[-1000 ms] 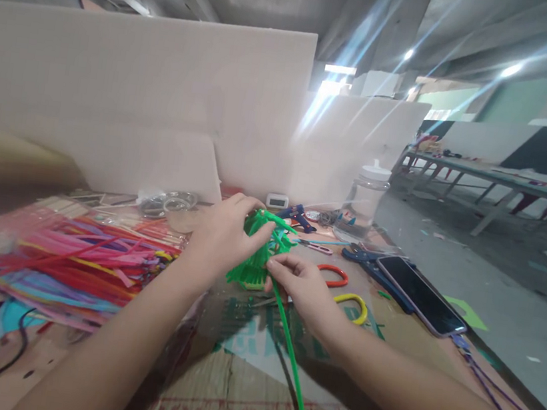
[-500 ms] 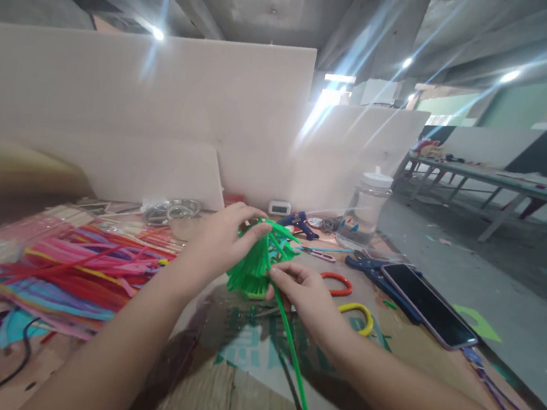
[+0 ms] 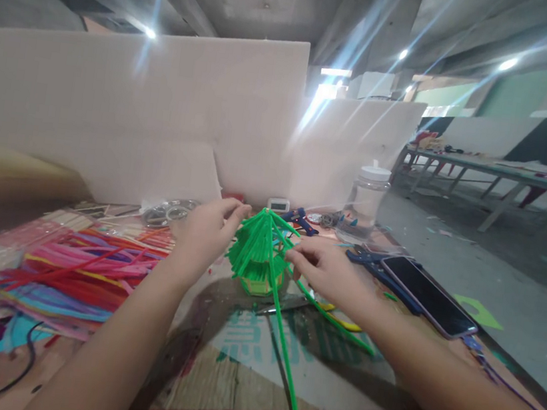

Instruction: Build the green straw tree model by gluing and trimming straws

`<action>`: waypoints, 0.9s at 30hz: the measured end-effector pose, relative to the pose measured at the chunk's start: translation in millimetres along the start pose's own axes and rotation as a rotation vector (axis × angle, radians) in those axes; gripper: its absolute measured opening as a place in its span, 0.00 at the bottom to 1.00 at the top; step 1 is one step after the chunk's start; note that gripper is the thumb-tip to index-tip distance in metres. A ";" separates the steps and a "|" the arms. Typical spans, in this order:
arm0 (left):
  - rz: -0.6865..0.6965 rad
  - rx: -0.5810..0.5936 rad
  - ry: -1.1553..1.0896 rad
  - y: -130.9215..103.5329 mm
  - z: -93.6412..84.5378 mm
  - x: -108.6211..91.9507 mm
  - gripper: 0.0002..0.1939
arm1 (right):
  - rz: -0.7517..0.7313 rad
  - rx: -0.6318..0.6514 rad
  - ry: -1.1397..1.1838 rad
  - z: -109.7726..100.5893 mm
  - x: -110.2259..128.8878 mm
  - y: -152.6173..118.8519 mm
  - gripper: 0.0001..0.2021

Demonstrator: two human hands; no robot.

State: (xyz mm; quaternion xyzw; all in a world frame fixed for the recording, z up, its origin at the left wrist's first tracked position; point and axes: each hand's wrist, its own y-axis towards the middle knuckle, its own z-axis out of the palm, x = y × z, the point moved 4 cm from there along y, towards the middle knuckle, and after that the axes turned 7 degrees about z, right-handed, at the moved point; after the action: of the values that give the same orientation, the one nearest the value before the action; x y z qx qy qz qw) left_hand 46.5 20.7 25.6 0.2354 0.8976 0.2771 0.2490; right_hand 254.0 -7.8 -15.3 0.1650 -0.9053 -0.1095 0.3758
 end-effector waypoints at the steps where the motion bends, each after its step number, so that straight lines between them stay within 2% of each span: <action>1: -0.025 -0.027 0.062 -0.4 -3.3 0.9 0.23 | 0.008 0.011 -0.027 -9.6 0.0 0.9 0.17; 5: -0.075 -0.056 0.159 -1.7 -11.3 -0.3 0.24 | 0.076 0.050 -0.070 -41.7 -13.5 7.4 0.15; 8: -0.075 -0.041 0.179 -1.3 -11.7 -1.4 0.22 | 0.126 -0.007 -0.215 -51.7 -42.9 19.4 0.14; 10: -0.081 -0.030 0.175 -1.1 -10.8 -0.5 0.20 | 0.203 -0.039 -0.406 -49.2 -71.4 29.0 0.11; 12: -0.081 -0.028 0.130 -1.3 -10.0 -0.2 0.17 | 0.243 -0.036 -0.467 -40.2 -99.5 36.7 0.10; 16: -0.087 -0.067 -0.006 -2.8 -11.9 -3.2 0.12 | 0.208 0.010 -0.506 -16.5 -137.7 40.9 0.21; 19: -0.127 -0.074 -0.026 -3.7 -14.1 -4.3 0.13 | 0.136 0.018 -0.522 -5.3 -148.9 38.2 0.28; 25: -0.009 -0.040 0.101 -1.4 -11.7 -2.4 0.24 | 0.094 -0.033 -0.527 -1.7 -156.8 36.6 0.22; 27: 0.011 -0.050 0.122 -0.7 -9.7 -1.2 0.24 | 0.090 -0.037 -0.526 -0.2 -158.9 36.8 0.19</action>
State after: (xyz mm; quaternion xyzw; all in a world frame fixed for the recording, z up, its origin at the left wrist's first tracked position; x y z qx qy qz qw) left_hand 41.6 15.8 32.6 0.2167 0.9027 0.3146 0.1981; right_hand 351.6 86.7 -105.7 0.0836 -0.9761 -0.1481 0.1351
